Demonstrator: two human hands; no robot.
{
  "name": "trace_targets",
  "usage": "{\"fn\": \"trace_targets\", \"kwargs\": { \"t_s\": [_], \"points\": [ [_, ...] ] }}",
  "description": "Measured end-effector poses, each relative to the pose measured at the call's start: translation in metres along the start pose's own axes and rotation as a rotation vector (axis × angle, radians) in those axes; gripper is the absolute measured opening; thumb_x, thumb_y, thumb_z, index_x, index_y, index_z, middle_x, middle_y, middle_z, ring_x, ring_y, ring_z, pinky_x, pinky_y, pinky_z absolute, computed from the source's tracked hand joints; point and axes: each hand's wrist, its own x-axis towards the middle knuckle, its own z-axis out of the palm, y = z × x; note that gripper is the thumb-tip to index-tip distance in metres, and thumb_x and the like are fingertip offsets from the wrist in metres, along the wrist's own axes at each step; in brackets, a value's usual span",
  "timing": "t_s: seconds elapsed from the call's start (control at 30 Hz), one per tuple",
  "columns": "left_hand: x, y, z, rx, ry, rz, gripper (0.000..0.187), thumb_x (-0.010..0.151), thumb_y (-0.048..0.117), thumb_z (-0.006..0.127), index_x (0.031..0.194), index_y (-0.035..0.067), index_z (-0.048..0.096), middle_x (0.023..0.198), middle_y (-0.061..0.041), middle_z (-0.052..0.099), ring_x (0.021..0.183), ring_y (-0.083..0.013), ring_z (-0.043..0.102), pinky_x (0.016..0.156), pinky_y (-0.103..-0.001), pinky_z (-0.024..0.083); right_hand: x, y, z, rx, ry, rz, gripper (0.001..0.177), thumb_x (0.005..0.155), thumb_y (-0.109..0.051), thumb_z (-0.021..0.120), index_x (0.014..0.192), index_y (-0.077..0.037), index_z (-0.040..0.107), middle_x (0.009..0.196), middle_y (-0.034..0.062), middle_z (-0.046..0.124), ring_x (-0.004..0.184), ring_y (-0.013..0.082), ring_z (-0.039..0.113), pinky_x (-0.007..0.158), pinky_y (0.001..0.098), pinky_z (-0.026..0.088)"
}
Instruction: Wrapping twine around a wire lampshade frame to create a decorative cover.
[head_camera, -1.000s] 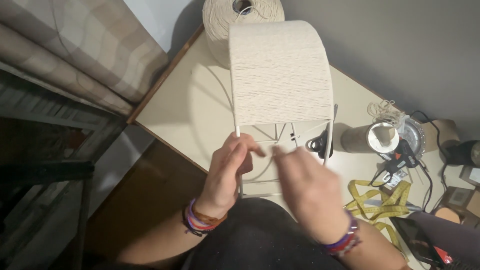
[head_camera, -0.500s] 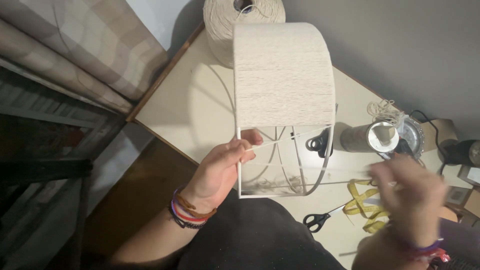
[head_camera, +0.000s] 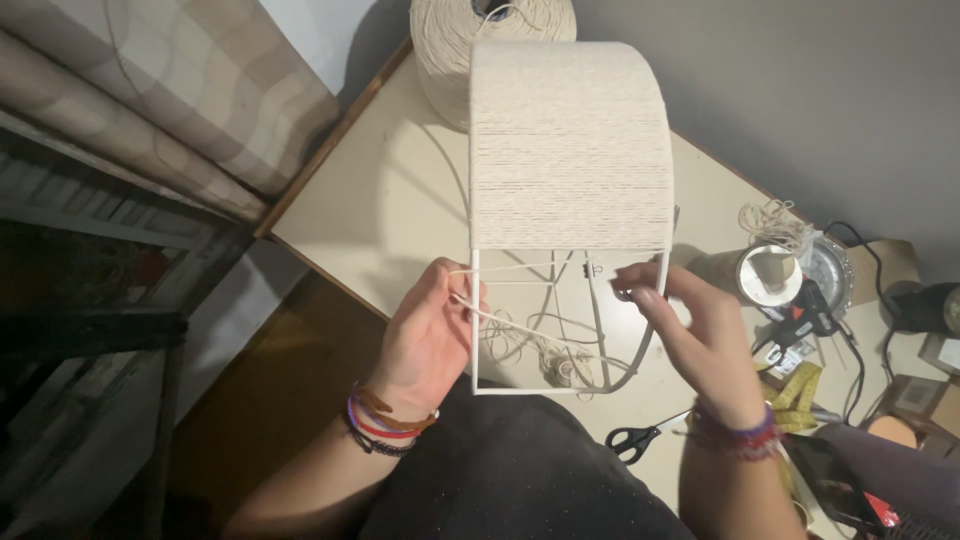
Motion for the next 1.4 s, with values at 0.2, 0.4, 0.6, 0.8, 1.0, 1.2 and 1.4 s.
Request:
{"fn": "trace_targets", "kwargs": {
  "t_s": [0.2, 0.4, 0.6, 0.8, 1.0, 1.2, 1.4],
  "points": [
    [0.008, 0.032, 0.004, 0.312, 0.064, 0.005, 0.023, 0.108, 0.028, 0.051, 0.089, 0.015, 0.051, 0.078, 0.005, 0.042, 0.077, -0.0087, 0.045, 0.068, -0.021, 0.037, 0.010, 0.010, 0.013, 0.135, 0.023, 0.052, 0.032, 0.102, -0.027, 0.053, 0.100, -0.012, 0.081, 0.091, 0.0128, 0.080, 0.086, 0.0254, 0.072, 0.085, 0.0393, 0.054],
    [0.039, 0.019, -0.022, 0.179, 0.065, -0.194, 0.019, 0.108, 0.024, 0.053, 0.092, 0.013, 0.051, 0.074, 0.012, 0.025, 0.054, 0.0023, 0.035, 0.040, -0.009, 0.027, 0.018, 0.044, 0.016, 0.221, -0.089, -0.138, 0.037, 0.095, -0.018, 0.049, 0.110, -0.002, 0.079, 0.108, 0.0176, 0.079, 0.105, 0.0318, 0.071, 0.095, 0.0458, 0.051],
    [0.081, -0.070, -0.059, 0.277, -0.025, -0.094, 0.018, 0.092, -0.001, 0.066, 0.109, 0.006, 0.063, 0.089, -0.009, 0.068, 0.072, -0.0126, 0.064, 0.057, -0.019, 0.048, 0.037, 0.149, 0.048, 0.592, -0.415, -0.237, 0.085, 0.069, -0.016, 0.051, 0.153, -0.005, 0.047, 0.160, 0.0183, 0.041, 0.146, 0.0354, 0.032, 0.117, 0.0538, 0.020],
    [0.073, -0.046, -0.034, 0.489, -0.047, -0.117, 0.003, 0.087, 0.007, 0.071, 0.086, 0.004, 0.072, 0.065, 0.000, 0.060, 0.053, -0.0005, 0.045, 0.045, -0.015, 0.034, 0.047, 0.078, 0.049, 0.800, -0.485, -0.388, 0.080, 0.069, -0.030, 0.053, 0.134, 0.016, 0.059, 0.113, 0.0178, 0.062, 0.113, 0.0277, 0.058, 0.100, 0.0411, 0.044],
    [0.051, 0.075, -0.077, 0.377, 0.160, -0.026, 0.012, 0.089, 0.013, 0.065, 0.085, 0.003, 0.071, 0.046, -0.003, 0.030, 0.041, -0.0150, 0.034, 0.045, -0.026, 0.031, 0.044, 0.091, 0.047, 0.650, -0.235, -0.148, 0.053, 0.069, -0.026, 0.060, 0.107, 0.009, 0.072, 0.085, 0.0068, 0.063, 0.086, 0.0145, 0.064, 0.081, 0.0286, 0.053],
    [0.028, 0.133, -0.051, 0.626, 0.285, 0.373, 0.013, 0.105, 0.024, 0.057, 0.106, 0.013, 0.066, 0.066, 0.008, 0.022, 0.051, -0.0028, 0.026, 0.051, -0.020, 0.026, 0.049, 0.070, 0.039, 0.566, -0.205, -0.194, 0.030, 0.081, -0.027, 0.054, 0.080, 0.000, 0.065, 0.062, 0.0010, 0.046, 0.056, 0.0130, 0.042, 0.052, 0.0265, 0.033],
    [-0.004, 0.109, -0.027, 2.251, -0.123, 0.680, 0.038, 0.082, 0.058, 0.073, 0.116, 0.041, 0.073, 0.149, -0.005, 0.043, 0.111, -0.0327, 0.053, 0.083, -0.045, 0.036, 0.046, 0.074, 0.042, 0.564, -0.160, -0.143, 0.028, 0.090, -0.024, 0.050, 0.079, -0.001, 0.063, 0.061, -0.0021, 0.036, 0.054, 0.0089, 0.032, 0.048, 0.0220, 0.028]
  ]
}}
